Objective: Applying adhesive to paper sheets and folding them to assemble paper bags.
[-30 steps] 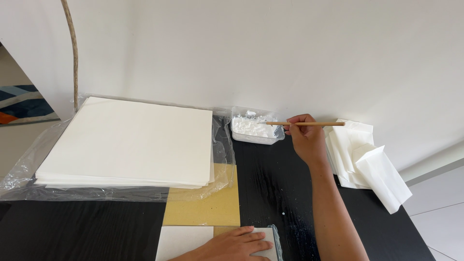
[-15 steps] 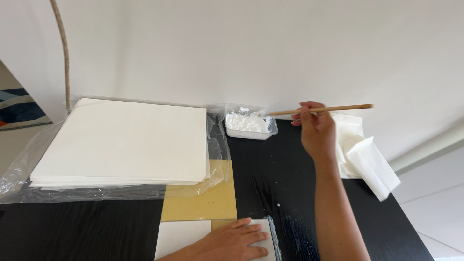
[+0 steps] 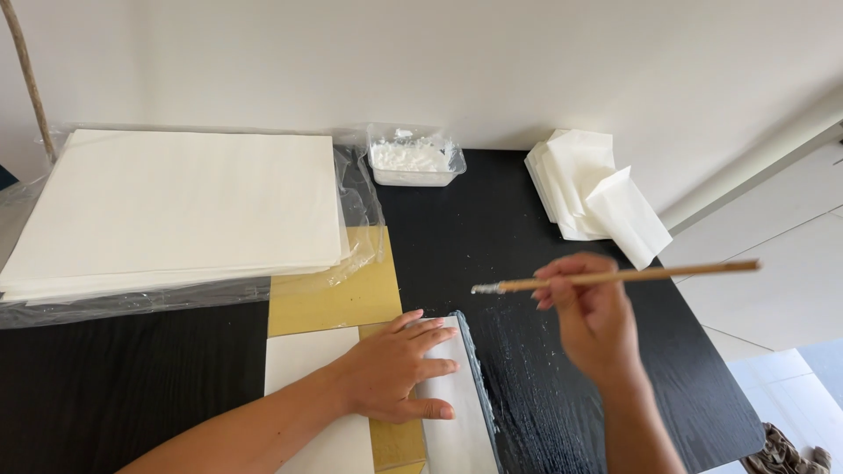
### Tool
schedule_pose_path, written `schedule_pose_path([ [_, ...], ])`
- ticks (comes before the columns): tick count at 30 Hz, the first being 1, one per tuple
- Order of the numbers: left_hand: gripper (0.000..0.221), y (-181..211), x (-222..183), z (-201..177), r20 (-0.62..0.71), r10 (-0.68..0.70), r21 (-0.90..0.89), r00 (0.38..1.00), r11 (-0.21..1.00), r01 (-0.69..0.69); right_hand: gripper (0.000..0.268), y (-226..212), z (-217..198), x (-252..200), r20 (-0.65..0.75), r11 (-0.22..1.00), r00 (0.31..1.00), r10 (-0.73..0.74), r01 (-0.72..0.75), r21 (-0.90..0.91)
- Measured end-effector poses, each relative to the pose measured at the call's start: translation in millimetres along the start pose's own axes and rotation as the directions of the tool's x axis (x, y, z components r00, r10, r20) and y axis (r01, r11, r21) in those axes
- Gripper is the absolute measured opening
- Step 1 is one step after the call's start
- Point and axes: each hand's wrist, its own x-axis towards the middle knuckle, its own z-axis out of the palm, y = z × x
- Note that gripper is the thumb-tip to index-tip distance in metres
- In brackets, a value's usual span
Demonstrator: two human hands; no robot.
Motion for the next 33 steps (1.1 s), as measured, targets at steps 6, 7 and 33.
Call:
schedule_pose_path([
  [6, 0.088, -2, 2, 0, 0.073, -0.053, 0.013, 0.996, 0.999, 0.052, 0.006, 29, 21, -38, -0.055, 0.998, 0.997, -0.052, 0.053, 0.029],
  [7, 0.088, -2, 2, 1, 0.075, -0.054, 0.014, 0.996, 0.998, 0.053, 0.006, 28, 23, -40, -0.056, 0.998, 0.997, -0.052, 0.053, 0.031],
  [33, 0.09, -4, -2, 5, -0.131, -0.031, 0.127, 0.991, 0.991, 0.048, 0.005, 32, 31, -47, 0.035, 0.995, 0.995, -0.089, 0.09, -0.031],
])
